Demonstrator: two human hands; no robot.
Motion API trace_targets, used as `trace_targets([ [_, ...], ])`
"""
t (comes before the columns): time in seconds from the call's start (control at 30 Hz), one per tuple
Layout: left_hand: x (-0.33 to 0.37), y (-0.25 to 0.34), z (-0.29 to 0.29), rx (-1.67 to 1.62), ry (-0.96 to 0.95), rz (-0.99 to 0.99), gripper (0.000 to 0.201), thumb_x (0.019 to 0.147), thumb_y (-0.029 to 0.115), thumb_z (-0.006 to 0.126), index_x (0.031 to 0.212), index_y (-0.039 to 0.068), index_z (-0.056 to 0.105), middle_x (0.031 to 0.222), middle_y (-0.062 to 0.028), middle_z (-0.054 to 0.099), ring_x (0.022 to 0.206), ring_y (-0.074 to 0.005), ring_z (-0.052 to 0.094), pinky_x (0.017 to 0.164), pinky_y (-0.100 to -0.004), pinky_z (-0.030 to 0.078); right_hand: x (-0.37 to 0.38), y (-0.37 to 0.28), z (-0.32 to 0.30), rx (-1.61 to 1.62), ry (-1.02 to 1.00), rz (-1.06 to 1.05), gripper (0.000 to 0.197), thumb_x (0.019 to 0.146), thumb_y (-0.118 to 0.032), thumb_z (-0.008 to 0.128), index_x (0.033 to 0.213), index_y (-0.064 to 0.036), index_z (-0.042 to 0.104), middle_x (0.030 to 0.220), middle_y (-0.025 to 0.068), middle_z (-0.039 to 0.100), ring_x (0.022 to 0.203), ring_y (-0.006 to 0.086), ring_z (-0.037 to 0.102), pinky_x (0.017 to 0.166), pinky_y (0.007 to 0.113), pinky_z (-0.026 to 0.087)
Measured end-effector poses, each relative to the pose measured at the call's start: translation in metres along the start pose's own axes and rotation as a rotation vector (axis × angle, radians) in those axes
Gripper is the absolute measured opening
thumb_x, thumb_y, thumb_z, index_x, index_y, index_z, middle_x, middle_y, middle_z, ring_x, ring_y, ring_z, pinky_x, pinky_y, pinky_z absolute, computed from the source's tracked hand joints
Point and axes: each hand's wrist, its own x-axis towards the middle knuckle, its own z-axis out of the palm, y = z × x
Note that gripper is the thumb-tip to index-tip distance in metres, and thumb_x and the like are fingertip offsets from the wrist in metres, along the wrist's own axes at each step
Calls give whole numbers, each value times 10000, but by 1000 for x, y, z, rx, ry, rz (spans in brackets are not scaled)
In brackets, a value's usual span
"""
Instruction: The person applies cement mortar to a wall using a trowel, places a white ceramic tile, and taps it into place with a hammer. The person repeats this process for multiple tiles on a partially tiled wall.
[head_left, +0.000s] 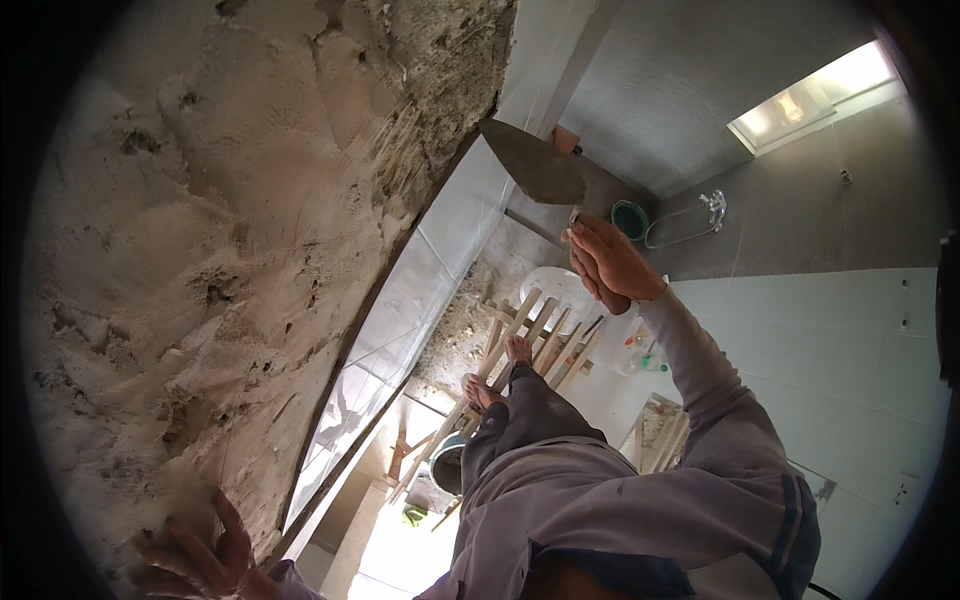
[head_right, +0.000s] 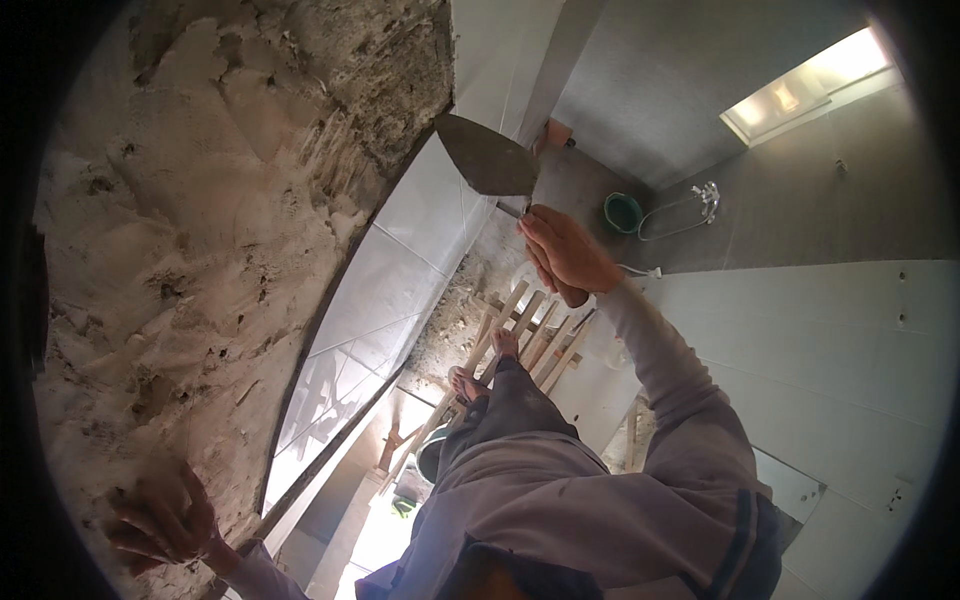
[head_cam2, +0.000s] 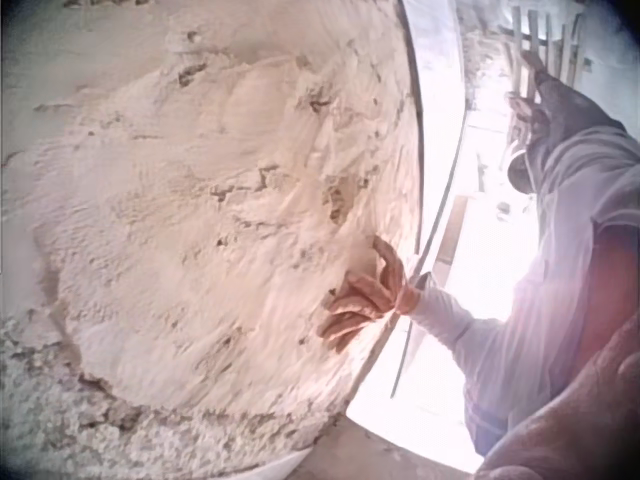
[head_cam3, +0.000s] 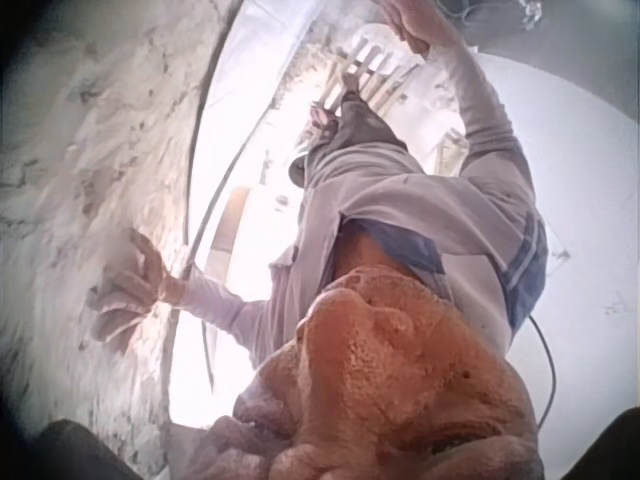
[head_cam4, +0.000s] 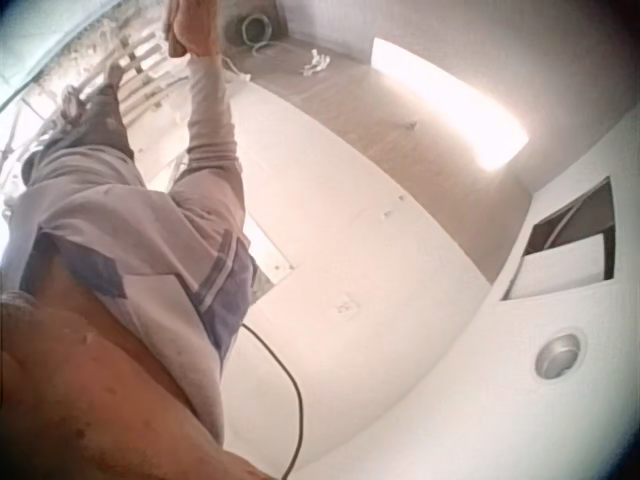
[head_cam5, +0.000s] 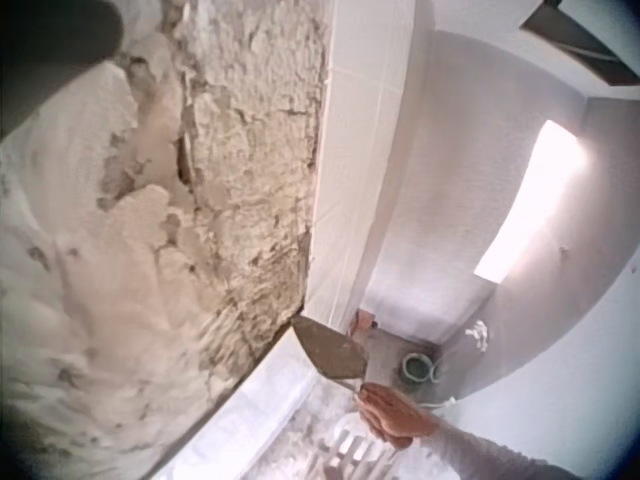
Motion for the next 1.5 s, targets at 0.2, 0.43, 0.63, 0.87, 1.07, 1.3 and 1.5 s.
trace_targets([
  [0.2,1,-3,-4,15,-40,32,642,643,595,767,1095,143,705,1352,-102,520,1292,-429,390,1035,-550,235,-16,-32,8,70,-147,155,450,992,-446,360,1006,-12,477,575,28,461,363,109,445,322,251,364],
  [0.43,7,6,-9,27,-133,-55,638,632,502,823,1120,114,688,1327,-98,551,1135,-460,507,859,-558,394,-46,-33,34,123,-283,292,453,1004,-414,345,1067,11,486,586,21,454,363,113,431,326,259,388],
  [0.63,-16,-16,-7,-15,-134,154,665,637,495,826,1140,88,672,1311,-122,561,1080,-469,530,817,-570,412,-71,-43,42,247,-157,301,438,989,-391,403,1010,37,495,566,17,424,346,115,402,323,258,388],
  [0.87,-28,-26,-3,-8,-146,266,669,636,497,828,1129,72,674,1326,-121,547,1100,-466,520,836,-575,429,-15,-61,-6,103,-28,228,519,954,-494,400,989,18,479,607,40,482,366,112,458,312,245,371],
  [1.07,-9,-12,-5,13,-77,32,621,625,515,820,1079,106,704,1317,-120,556,1109,-469,508,836,-596,401,-19,-51,11,79,-122,251,506,977,-469,362,996,22,482,581,44,478,359,113,453,321,255,390],
  [1.3,-15,-8,-11,155,-220,-85,619,635,593,770,1048,134,720,1290,-125,576,1212,-478,446,956,-600,293,-43,-63,43,197,-163,382,474,1008,-405,317,1008,44,471,567,37,454,357,115,450,326,260,400],
  [1.5,-2,-2,1,-15,2,-22,652,615,602,776,1095,167,704,1327,-107,548,1250,-463,415,986,-590,280,-63,-39,74,124,-283,291,421,1012,-348,315,989,38,481,530,35,418,354,116,443,325,258,393],
])
